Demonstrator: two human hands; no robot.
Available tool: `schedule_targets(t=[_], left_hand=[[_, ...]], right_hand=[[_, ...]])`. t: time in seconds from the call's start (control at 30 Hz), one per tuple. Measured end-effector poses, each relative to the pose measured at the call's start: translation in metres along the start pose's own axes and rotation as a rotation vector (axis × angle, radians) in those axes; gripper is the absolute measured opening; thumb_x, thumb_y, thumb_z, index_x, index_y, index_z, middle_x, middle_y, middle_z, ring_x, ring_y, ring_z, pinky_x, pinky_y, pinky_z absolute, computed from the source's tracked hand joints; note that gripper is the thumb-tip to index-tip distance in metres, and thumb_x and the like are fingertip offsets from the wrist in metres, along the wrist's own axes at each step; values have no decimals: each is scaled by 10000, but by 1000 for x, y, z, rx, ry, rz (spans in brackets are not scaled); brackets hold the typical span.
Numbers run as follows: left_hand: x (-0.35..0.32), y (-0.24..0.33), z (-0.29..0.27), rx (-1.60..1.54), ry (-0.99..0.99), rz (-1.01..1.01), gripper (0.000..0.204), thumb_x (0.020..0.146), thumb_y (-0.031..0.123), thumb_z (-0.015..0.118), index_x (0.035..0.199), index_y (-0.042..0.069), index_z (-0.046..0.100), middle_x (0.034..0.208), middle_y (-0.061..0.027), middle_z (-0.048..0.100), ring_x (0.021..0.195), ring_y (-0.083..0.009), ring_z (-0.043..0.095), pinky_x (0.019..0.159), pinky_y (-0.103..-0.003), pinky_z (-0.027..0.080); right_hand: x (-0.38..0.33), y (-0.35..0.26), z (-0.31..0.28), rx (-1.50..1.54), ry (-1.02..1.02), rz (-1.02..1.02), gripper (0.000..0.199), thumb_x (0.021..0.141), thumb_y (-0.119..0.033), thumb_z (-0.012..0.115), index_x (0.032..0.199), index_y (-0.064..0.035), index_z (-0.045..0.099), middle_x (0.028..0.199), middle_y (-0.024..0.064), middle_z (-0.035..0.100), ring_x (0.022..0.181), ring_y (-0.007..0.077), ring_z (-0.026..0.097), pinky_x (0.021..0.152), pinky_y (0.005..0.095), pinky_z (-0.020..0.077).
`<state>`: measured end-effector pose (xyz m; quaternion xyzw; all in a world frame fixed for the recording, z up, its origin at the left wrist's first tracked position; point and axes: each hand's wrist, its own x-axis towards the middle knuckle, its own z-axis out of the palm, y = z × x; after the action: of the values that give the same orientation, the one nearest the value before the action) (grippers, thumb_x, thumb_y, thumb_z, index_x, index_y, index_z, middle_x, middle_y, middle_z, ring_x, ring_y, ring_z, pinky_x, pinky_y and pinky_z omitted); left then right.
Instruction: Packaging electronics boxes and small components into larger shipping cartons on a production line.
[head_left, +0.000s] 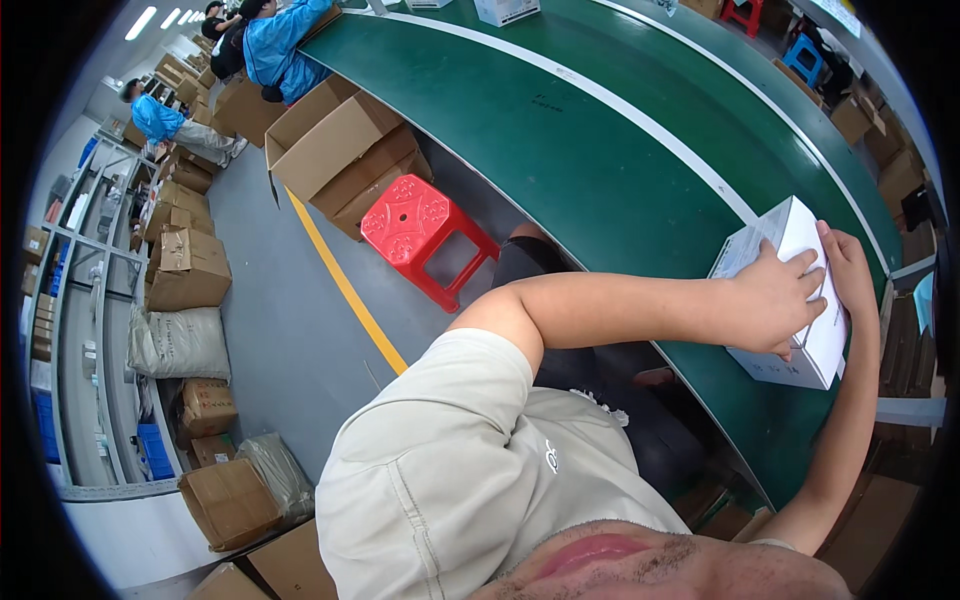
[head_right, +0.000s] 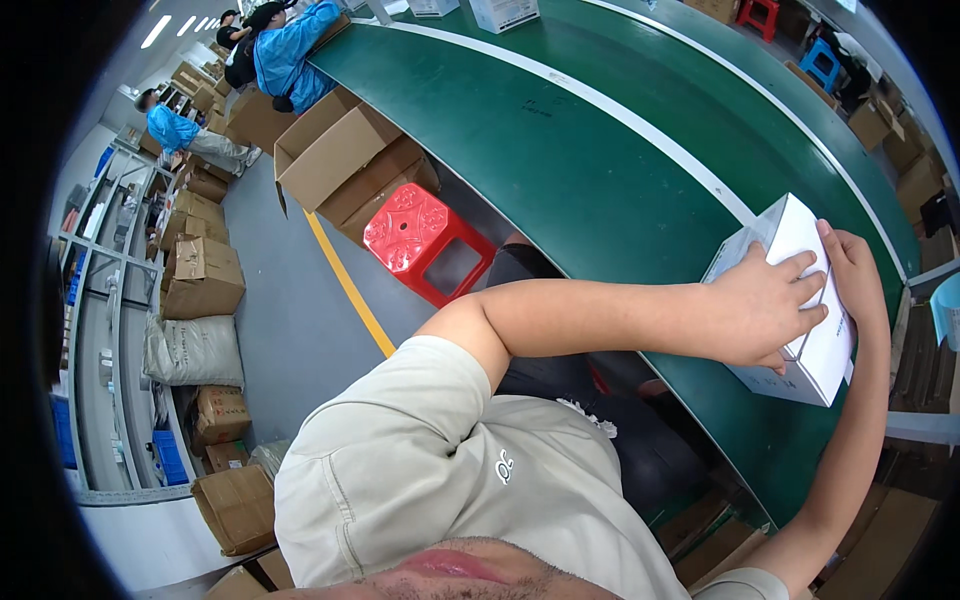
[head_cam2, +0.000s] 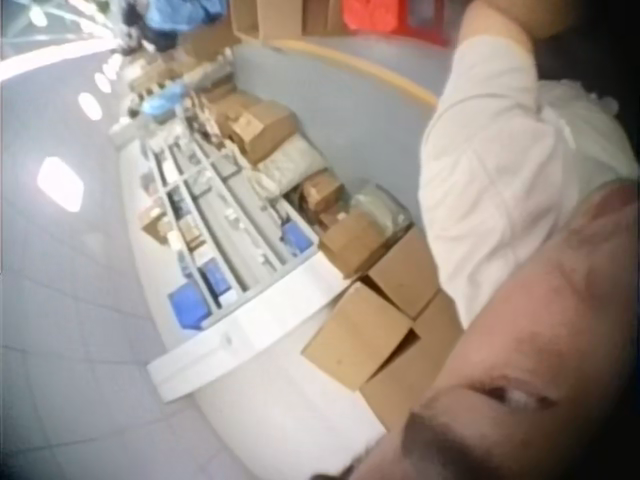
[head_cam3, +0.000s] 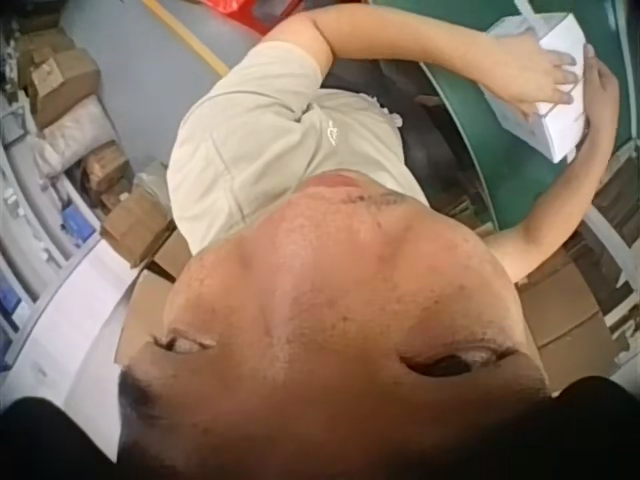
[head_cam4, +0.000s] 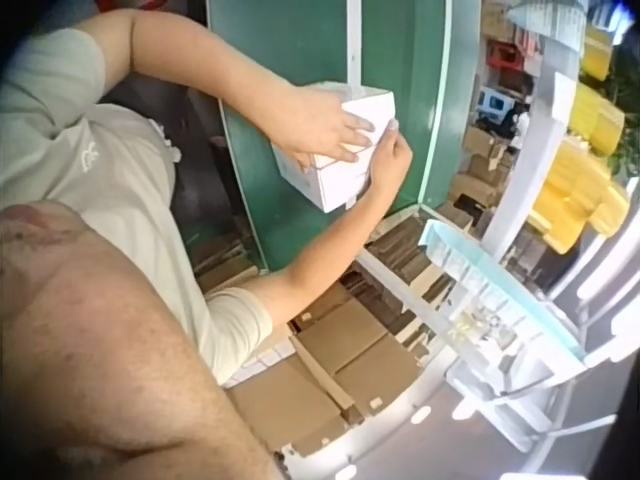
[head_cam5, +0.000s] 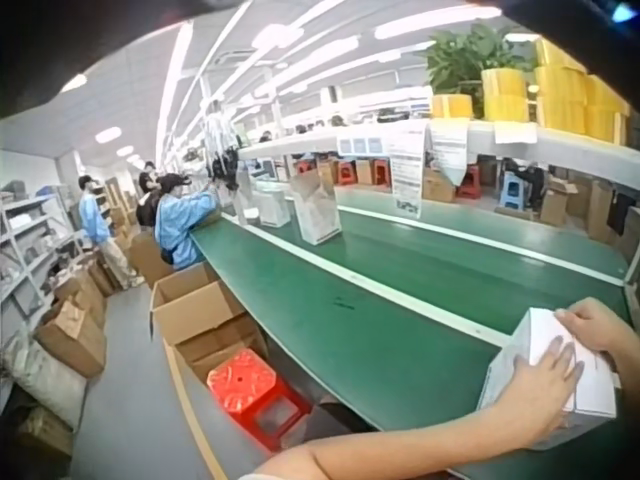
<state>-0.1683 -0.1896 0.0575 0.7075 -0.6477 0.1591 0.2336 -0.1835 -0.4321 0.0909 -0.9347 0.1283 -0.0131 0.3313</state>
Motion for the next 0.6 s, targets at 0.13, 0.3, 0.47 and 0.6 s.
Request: schedule_targets(t=[0.13, 0.3, 0.47, 0.6], left_hand=[[10, 9, 5, -45, -11, 45, 728, 809, 494, 790, 1361, 52, 621, 1422, -259, 543, 1383, -436, 444, 878, -660, 525], [11, 12, 5, -72, -26, 37, 725, 801, 480, 795, 1358, 51, 621, 1434, -248, 534, 1394, -430, 427, 900, -662, 510], [12, 10, 15, -99, 18, 56, 702, 799, 467, 798, 1336, 48, 629, 1432, -239, 532, 1395, -426, 420, 919, -670, 496], [11, 9, 5, -102, -9, 13, 669, 796, 463, 800, 1299, 54, 637, 1436, -235, 524, 1427, -405, 387, 903, -661, 500]], right_hand=[[-17, 22, -11, -41, 37, 91, 586, 1052, -489, 527, 1052, 68, 708, 917, 163, 718, 824, 212, 656, 785, 343, 507], [-31, 20, -6, -82, 130, 36, 559, 1055, -476, 515, 1089, 52, 695, 927, 172, 714, 838, 256, 667, 781, 380, 513], [-15, -49, -12, -549, 161, -160, 411, 1029, -412, 560, 1043, -29, 708, 926, 156, 707, 815, 309, 663, 758, 403, 520], [24, -118, 4, -467, 100, -424, 342, 1002, -365, 611, 1022, -38, 709, 924, 150, 712, 806, 319, 672, 722, 406, 518]])
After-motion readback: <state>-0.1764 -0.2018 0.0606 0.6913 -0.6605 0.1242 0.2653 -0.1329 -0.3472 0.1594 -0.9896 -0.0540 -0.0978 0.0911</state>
